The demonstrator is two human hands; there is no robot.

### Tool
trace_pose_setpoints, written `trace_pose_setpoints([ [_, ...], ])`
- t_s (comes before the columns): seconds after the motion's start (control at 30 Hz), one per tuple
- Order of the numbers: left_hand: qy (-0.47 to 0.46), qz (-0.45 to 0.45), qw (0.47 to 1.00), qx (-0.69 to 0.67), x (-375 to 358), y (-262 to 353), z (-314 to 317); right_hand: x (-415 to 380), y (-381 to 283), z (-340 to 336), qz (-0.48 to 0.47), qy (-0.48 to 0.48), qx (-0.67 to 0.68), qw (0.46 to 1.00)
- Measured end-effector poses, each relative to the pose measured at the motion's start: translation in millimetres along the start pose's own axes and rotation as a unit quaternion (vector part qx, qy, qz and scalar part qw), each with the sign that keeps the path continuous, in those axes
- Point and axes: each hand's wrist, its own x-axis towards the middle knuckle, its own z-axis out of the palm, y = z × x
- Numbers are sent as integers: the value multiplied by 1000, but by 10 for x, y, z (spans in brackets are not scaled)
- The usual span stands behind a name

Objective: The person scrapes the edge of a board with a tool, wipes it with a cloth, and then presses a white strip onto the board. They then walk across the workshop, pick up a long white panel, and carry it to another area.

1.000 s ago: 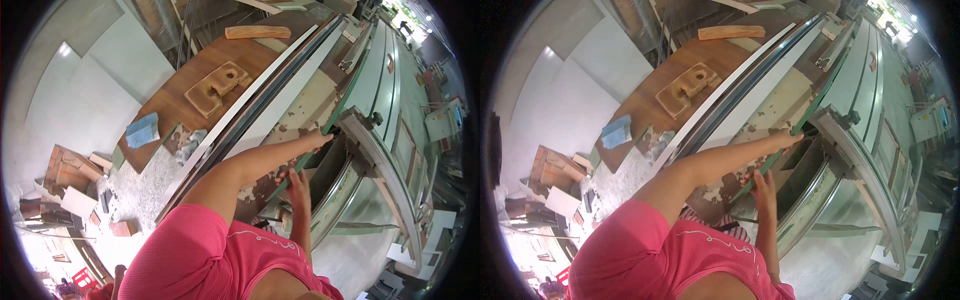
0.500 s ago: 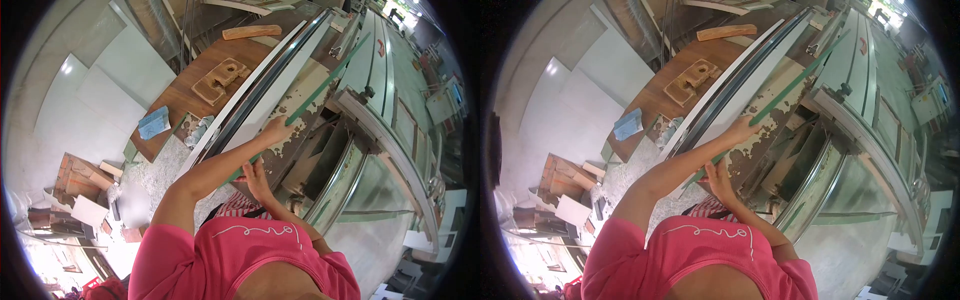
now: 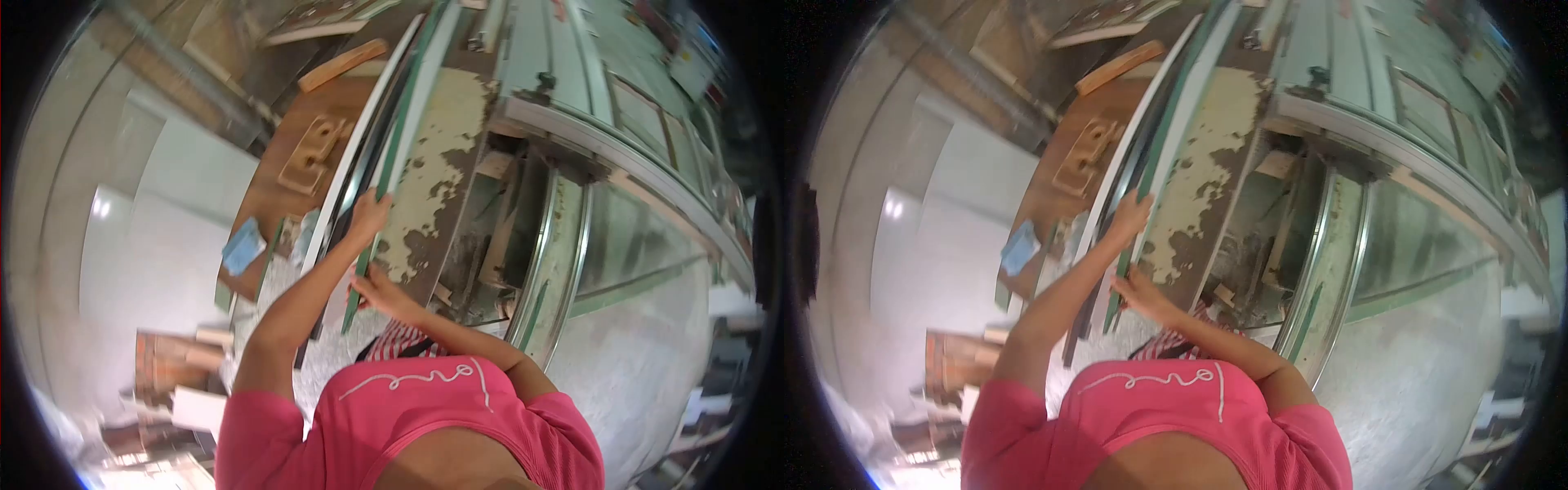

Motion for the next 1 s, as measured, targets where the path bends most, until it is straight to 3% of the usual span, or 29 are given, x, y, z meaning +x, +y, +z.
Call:
trace_pose_setpoints([
  [0.03,38,44,995,76,136,-287,39,21,34,4,13,-8,10,1000],
  [0.07,-2,-45,998,34,-106,85,-54,25,45,5,31,-4,18,999],
  [0.17,68,10,990,120,-56,-92,43,-69,-15,2,36,-5,11,999],
  [0.27,-13,-76,994,78,-56,-110,-63,-262,-48,-123,83,-9,-10,997],
  [0.33,50,-20,982,179,64,-293,-72,-521,-56,-243,66,33,-3,997],
  [0.37,46,-39,979,193,64,-288,-144,-666,-64,-308,66,47,2,997],
  [0.4,88,15,961,260,39,-291,-204,-817,-68,-370,73,68,4,995],
  [0.43,56,3,965,256,37,-250,-322,-969,-54,-435,76,93,8,993],
  [0.47,109,58,962,245,146,-514,-323,-1119,5,-513,74,130,-3,989],
  [0.53,64,27,952,297,77,-327,-492,-1432,7,-565,57,198,-10,978],
  [0.6,77,100,938,321,74,-435,-562,-1736,35,-572,46,281,-11,958],
  [0.67,58,115,938,322,70,-481,-610,-2010,71,-562,28,354,4,935],
  [0.7,35,48,943,327,0,-353,-628,-2112,129,-530,26,385,25,922],
  [0.73,93,172,917,347,34,-594,-623,-2197,217,-496,16,412,24,911],
  [0.87,53,112,927,354,-55,-431,-617,-2229,386,-536,-4,471,18,882],
  [1.0,42,145,916,371,-138,-422,-615,-2270,335,-199,1,493,-84,866],
])
